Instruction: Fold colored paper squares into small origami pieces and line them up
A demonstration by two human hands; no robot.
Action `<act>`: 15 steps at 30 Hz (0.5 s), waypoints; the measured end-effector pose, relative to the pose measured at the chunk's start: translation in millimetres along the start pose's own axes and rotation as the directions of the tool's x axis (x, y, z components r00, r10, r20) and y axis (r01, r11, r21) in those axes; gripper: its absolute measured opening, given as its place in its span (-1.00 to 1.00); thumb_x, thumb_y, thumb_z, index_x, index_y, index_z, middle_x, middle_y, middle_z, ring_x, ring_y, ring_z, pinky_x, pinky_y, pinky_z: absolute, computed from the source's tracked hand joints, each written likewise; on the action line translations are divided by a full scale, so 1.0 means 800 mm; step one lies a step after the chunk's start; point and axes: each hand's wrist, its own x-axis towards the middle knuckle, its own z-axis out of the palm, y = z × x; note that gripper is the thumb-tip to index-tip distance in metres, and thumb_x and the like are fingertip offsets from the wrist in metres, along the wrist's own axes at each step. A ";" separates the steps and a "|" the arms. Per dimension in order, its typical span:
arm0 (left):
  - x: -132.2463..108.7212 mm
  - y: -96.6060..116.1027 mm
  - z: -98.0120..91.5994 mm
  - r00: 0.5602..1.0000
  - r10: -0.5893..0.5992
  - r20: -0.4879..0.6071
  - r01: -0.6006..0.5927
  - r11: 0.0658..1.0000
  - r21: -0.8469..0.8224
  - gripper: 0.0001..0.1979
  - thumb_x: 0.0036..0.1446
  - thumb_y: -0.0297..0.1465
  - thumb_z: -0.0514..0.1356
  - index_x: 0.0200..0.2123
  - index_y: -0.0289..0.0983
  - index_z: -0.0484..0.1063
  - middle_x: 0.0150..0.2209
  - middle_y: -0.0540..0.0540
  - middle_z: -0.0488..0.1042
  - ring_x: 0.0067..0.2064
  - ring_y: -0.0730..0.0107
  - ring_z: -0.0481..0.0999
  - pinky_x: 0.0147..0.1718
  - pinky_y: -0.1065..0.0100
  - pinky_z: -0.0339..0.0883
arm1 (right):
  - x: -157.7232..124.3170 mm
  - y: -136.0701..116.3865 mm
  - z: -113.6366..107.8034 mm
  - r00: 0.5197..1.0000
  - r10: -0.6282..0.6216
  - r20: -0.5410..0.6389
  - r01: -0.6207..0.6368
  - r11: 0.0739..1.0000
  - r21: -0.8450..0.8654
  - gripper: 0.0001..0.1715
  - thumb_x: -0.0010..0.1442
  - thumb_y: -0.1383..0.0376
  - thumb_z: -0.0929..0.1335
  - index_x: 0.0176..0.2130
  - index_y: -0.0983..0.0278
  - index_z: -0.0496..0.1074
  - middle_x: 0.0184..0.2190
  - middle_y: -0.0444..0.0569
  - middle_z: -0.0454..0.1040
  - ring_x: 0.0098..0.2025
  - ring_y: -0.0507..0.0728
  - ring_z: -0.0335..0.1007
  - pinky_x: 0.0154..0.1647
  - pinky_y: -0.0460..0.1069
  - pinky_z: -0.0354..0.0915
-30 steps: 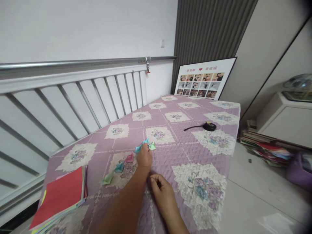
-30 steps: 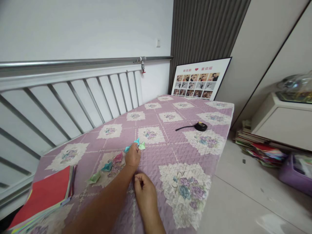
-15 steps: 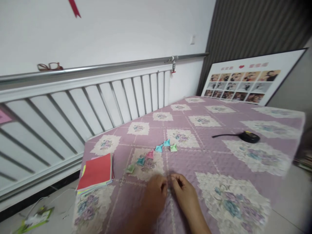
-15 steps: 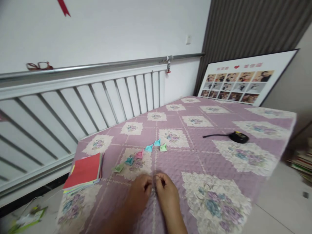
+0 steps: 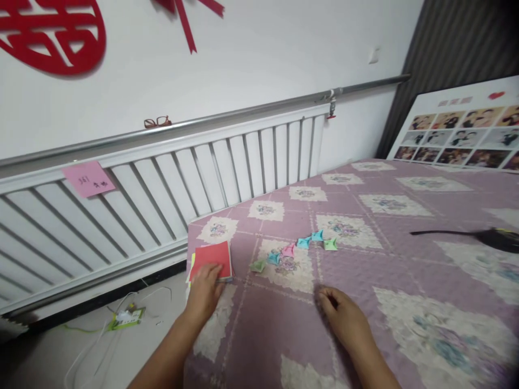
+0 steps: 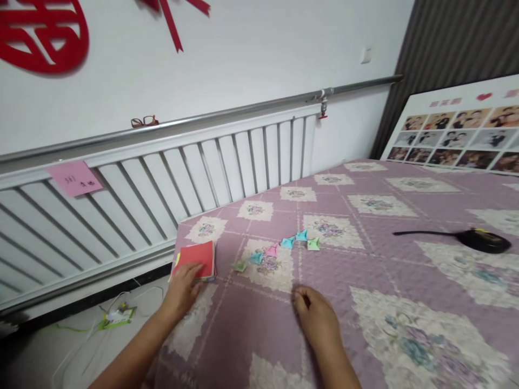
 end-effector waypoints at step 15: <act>0.039 -0.055 -0.018 0.973 0.064 0.224 -0.048 0.996 -0.078 -0.65 0.12 -0.41 0.15 0.00 -0.23 0.44 0.08 -0.13 0.42 0.12 0.27 0.36 0.14 0.33 0.13 | -0.044 -0.036 0.037 0.998 -0.022 -0.056 0.003 0.951 -0.310 -0.71 0.13 0.11 0.22 -0.32 0.10 0.49 -0.16 -0.06 0.53 -0.07 0.25 0.37 -0.04 0.17 0.14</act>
